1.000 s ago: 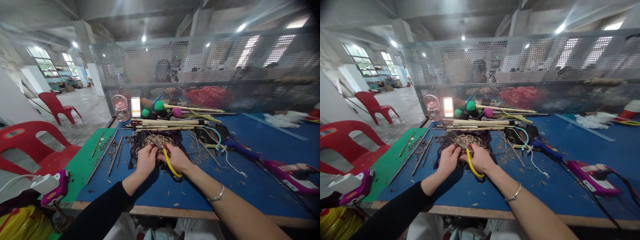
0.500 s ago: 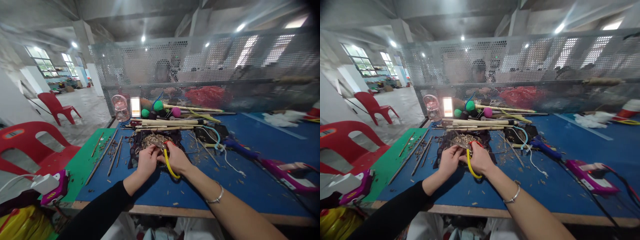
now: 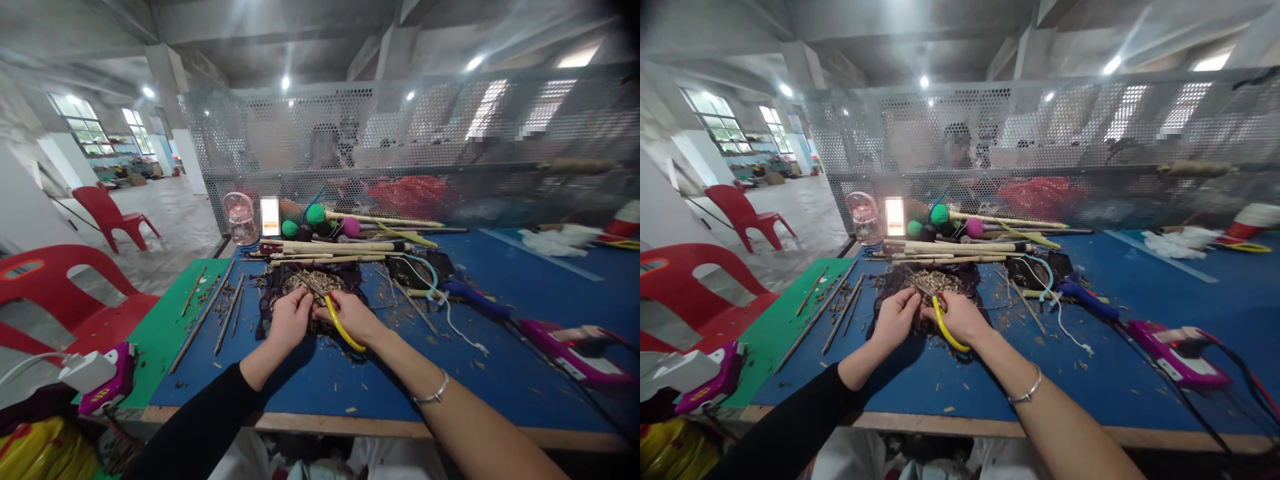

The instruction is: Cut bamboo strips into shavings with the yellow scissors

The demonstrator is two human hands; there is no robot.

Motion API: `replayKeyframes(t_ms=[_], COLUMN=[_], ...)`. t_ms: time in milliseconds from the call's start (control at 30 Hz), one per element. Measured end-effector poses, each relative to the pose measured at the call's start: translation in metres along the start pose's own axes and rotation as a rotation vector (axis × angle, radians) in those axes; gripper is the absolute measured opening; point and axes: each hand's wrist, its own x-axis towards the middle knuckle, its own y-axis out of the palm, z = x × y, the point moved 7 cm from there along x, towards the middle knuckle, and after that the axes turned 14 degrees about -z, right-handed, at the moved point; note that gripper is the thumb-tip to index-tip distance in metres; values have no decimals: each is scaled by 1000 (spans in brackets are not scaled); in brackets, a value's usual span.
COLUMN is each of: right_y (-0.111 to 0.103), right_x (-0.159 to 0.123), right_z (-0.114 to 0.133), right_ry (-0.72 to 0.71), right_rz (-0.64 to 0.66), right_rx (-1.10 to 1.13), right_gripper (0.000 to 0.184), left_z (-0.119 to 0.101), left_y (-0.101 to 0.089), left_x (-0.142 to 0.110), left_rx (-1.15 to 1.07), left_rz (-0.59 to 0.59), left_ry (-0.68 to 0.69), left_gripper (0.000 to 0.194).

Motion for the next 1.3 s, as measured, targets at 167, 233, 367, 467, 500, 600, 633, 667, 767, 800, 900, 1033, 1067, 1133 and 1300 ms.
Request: replayKeyframes(t_ms=[167, 233, 367, 467, 500, 600, 633, 667, 767, 800, 900, 1033, 1067, 1133, 1300], right_y=[1, -3, -16, -18, -17, -17, -18, -20, -24, -24, -21, -16, -16, -15, -17], right_x=[0, 2, 3, 2, 2, 2, 2, 3, 4, 4, 3, 2, 2, 1, -2], right_z=[0, -1, -5, 0, 2, 9, 11, 13, 17, 18, 19, 12, 10, 7, -4], right_ry=[36, 45, 123, 102, 87, 59, 49, 35, -26, -52, -110, -104, -106, -117, -84], right_rz=[52, -5, -169, -158, -123, 12, 42, 62, 81, 84, 82, 96, 102, 114, 131], right_rx=[10, -27, -109, -76, -64, -40, -34, -33, -57, -60, -51, -52, -49, -44, -74], right_gripper=[34, 33, 34, 35, 36, 42, 44, 46, 48, 48, 46, 43, 42, 40, 39], left_z=[7, 5, 4, 3, 2, -4, -6, -8, -11, -12, -16, -21, -22, -22, -20], left_y=[-4, -8, -7, -6, -7, -8, -7, -6, -4, -3, -4, -6, -7, -7, -2], left_x=[3, 5, 6, 7, 7, 8, 8, 8, 5, 4, 2, 0, 0, 0, 0], left_rx=[-53, -25, 2, 14, 31, 87, 94, 92, 72, 71, 75, 73, 77, 88, 131], left_rz=[-76, -125, -121, -82, -75, -49, -32, -12, 28, 33, 32, 23, 19, 18, 99], left_ry=[-98, -42, 8, 17, 28, 86, 107, 124, 141, 142, 150, 168, 169, 167, 147], left_gripper=[25, 25, 25, 27, 28, 25, 24, 24, 26, 27, 28, 27, 26, 26, 28])
